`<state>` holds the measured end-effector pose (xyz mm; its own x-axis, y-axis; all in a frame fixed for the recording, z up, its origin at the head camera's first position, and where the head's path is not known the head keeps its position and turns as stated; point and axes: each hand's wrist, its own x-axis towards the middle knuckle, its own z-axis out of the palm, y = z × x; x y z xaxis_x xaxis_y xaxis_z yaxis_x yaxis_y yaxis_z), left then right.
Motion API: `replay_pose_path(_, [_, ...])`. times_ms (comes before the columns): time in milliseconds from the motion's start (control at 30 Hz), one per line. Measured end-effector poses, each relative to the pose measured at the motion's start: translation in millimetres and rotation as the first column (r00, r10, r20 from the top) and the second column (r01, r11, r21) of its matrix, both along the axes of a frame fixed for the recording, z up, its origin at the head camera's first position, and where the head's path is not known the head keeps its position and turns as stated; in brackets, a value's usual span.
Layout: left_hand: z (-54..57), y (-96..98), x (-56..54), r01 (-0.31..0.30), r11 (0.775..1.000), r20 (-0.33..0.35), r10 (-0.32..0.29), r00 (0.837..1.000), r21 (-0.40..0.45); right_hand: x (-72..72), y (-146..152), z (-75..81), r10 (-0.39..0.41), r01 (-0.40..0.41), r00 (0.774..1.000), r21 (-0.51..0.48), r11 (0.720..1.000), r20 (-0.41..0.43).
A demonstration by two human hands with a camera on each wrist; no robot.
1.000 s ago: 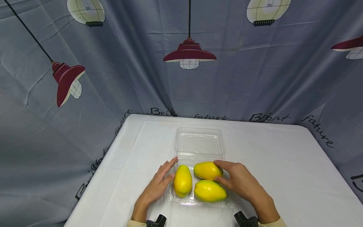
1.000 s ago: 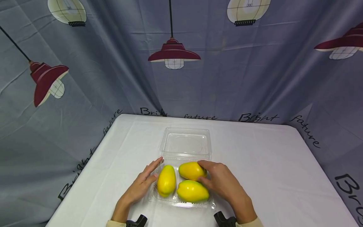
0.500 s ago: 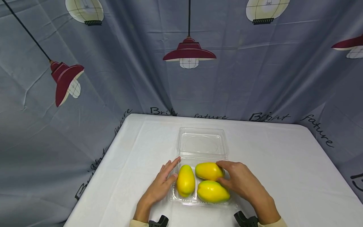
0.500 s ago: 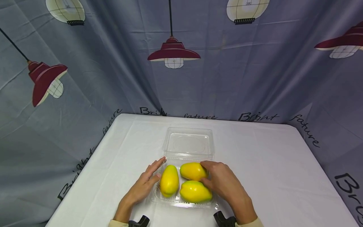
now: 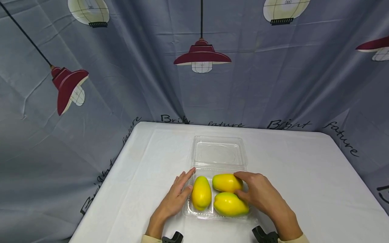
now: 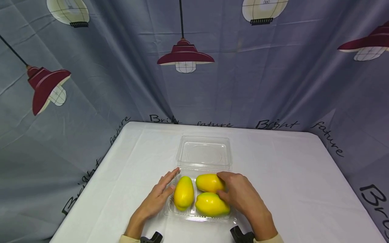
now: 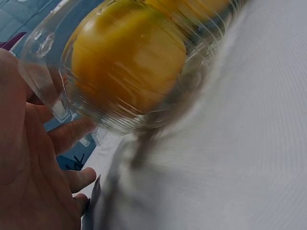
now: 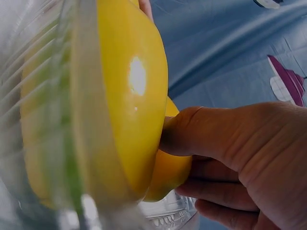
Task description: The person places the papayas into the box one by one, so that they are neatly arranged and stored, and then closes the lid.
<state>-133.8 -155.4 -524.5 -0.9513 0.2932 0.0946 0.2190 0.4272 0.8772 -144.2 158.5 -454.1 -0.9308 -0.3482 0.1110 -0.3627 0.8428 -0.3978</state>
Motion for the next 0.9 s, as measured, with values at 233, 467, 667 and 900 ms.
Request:
replay_pose_path(233, [-0.3, 2.5, -0.1, 0.005, 1.0, -0.007, -0.005, 1.0, 0.004, -2.7, 5, -0.1, 0.007, -0.007, 1.0, -0.026, 1.0, 0.003])
replay_pose_path(467, [1.6, 1.3, 0.1, -0.001, 0.999, 0.02, 0.0, 1.0, 0.039, -3.7, 19, 1.4, 0.015, -0.017, 1.0, -0.083, 0.996, -0.024])
replay_pose_path(667, [11.2, -8.1, 0.0, -0.044, 0.995, 0.055, 0.039, 0.998, 0.089, -11.7, 36, 7.2, -0.033, 0.027, 0.999, -0.124, 0.992, -0.041])
replay_pose_path(900, [28.3, -16.3, -16.0, -0.033, 0.994, 0.042, 0.029, 0.999, 0.105, -25.0, 52, 9.5, -0.146, 0.142, 0.989, -0.181, 0.973, -0.011])
